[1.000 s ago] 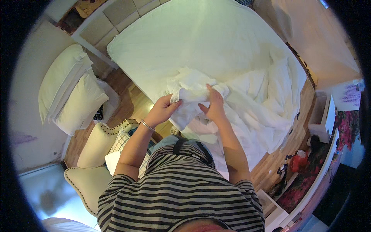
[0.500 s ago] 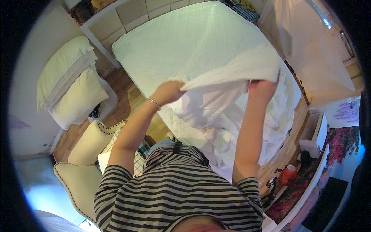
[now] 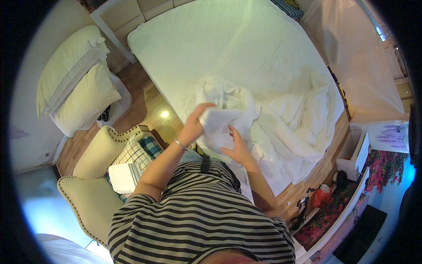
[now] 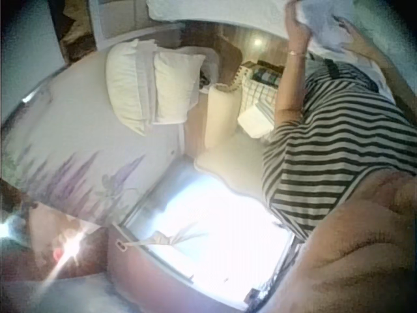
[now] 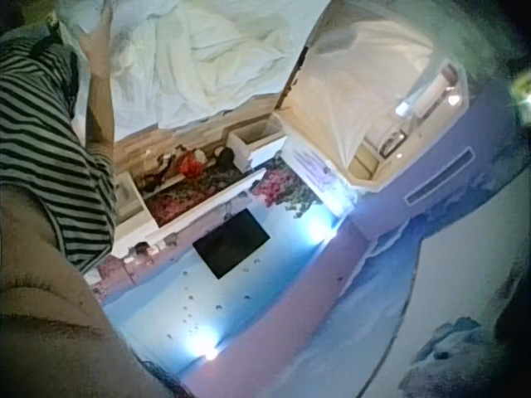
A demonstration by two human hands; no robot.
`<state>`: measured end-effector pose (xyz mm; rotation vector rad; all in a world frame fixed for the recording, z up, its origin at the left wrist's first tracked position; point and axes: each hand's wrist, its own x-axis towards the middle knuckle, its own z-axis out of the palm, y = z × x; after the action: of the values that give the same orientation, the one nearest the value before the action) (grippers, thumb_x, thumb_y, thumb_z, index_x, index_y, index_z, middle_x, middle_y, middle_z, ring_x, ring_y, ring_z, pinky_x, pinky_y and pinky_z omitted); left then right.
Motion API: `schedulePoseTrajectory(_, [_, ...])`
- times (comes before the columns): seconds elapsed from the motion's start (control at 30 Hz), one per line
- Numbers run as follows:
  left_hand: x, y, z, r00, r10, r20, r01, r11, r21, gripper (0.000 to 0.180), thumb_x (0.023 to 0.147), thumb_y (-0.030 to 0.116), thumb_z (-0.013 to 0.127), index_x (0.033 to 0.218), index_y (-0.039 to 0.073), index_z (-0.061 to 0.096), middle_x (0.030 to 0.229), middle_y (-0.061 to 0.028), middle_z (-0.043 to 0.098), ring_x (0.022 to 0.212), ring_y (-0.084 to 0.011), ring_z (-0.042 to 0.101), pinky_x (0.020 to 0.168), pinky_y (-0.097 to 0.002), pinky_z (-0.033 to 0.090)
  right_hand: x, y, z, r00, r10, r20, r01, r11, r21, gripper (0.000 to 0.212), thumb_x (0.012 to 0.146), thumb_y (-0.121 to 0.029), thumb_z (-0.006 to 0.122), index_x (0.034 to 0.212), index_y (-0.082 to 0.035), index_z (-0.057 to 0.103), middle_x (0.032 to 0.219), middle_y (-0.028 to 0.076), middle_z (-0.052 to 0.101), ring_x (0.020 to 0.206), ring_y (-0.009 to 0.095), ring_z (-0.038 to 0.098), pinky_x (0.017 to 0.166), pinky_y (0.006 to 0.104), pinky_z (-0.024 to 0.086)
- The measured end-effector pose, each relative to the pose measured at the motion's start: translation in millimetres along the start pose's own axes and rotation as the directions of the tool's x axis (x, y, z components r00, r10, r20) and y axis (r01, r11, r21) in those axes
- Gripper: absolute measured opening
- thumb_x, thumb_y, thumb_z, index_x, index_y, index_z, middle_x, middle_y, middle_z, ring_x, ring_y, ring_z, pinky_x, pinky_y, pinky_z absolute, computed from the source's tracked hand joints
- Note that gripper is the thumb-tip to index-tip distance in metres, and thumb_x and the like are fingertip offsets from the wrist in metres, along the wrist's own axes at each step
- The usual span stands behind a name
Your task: The person wipes a bedside table and bed with a blue cloth, then folds a white sheet on the bed. The person uses a blue cloth to wipe surfaces and folds the sheet by hand.
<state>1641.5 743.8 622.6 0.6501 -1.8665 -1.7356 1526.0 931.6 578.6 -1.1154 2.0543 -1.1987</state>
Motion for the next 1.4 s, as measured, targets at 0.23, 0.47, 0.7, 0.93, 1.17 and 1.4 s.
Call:
schedulePoseTrajectory(0.23, [-17,40,19,0.900,0.172,0.401,-0.231,0.967,0.104,0.021,0.077,0.009,0.064,0.094,0.004,0.053,0.097,-0.0097,0.055,0.089,-0.0239,0.054,0.078,-0.0325,0.044,19,-3,10,0.981,0.114,-0.159,-0.081,0.976,0.202,0.034,0.080,-0.012,0.064,0.111,-0.001,0.058,0.099,0.014,0.066,0.095,0.024,0.063,0.082,0.0341,0.048])
schedulePoseTrajectory(0.47, [15,-11,24,0.932,0.079,0.354,-0.224,0.893,0.391,0.056,0.069,0.009,0.064,0.123,0.007,0.049,0.115,-0.0165,0.050,0.100,-0.0363,0.053,0.088,-0.0408,0.045,-13,-27,-32,0.955,0.015,-0.296,0.022,0.992,0.122,0.032,0.077,-0.008,0.065,0.107,0.002,0.059,0.104,0.010,0.062,0.094,0.018,0.059,0.083,0.0316,0.047])
schedulePoseTrajectory(0.7, [48,-97,39,0.898,-0.131,0.421,-0.199,0.732,0.652,0.053,0.071,0.014,0.065,0.122,0.018,0.052,0.127,-0.0158,0.049,0.109,-0.0381,0.051,0.090,-0.0393,0.046,-29,-2,-89,0.924,0.190,-0.331,-0.018,0.888,0.460,0.014,0.083,-0.017,0.056,0.084,-0.003,0.056,0.083,0.007,0.058,0.076,0.018,0.056,0.067,0.0306,0.046])
schedulePoseTrajectory(0.93, [65,-71,22,0.995,-0.005,-0.095,0.059,0.814,0.577,0.026,0.072,0.008,0.057,0.098,0.007,0.062,0.085,-0.0189,0.062,0.084,-0.0353,0.061,0.069,-0.0401,0.048,-16,-34,-90,0.939,0.090,-0.331,0.034,0.935,0.352,0.019,0.072,-0.011,0.067,0.086,-0.002,0.058,0.079,0.004,0.059,0.070,0.014,0.055,0.063,0.0290,0.044])
schedulePoseTrajectory(1.17, [119,103,4,0.884,0.412,-0.220,-0.362,0.902,0.234,0.008,0.071,0.000,0.056,0.073,0.000,0.048,0.063,-0.0153,0.044,0.057,-0.0290,0.043,0.054,-0.0333,0.038,71,-34,-83,0.898,-0.350,-0.268,0.131,0.792,-0.596,0.020,0.079,-0.010,0.063,0.098,-0.006,0.059,0.084,0.005,0.059,0.078,0.019,0.060,0.071,0.0308,0.048])
schedulePoseTrajectory(1.4, [80,150,-3,0.921,0.390,0.022,-0.321,0.725,0.610,0.010,0.075,0.011,0.061,0.075,0.004,0.054,0.067,-0.0139,0.056,0.065,-0.0317,0.057,0.059,-0.0381,0.046,144,-79,-156,0.699,0.091,-0.709,0.468,0.691,0.550,0.022,0.090,-0.018,0.048,0.100,-0.004,0.062,0.088,0.003,0.060,0.081,0.014,0.059,0.072,0.0280,0.049])
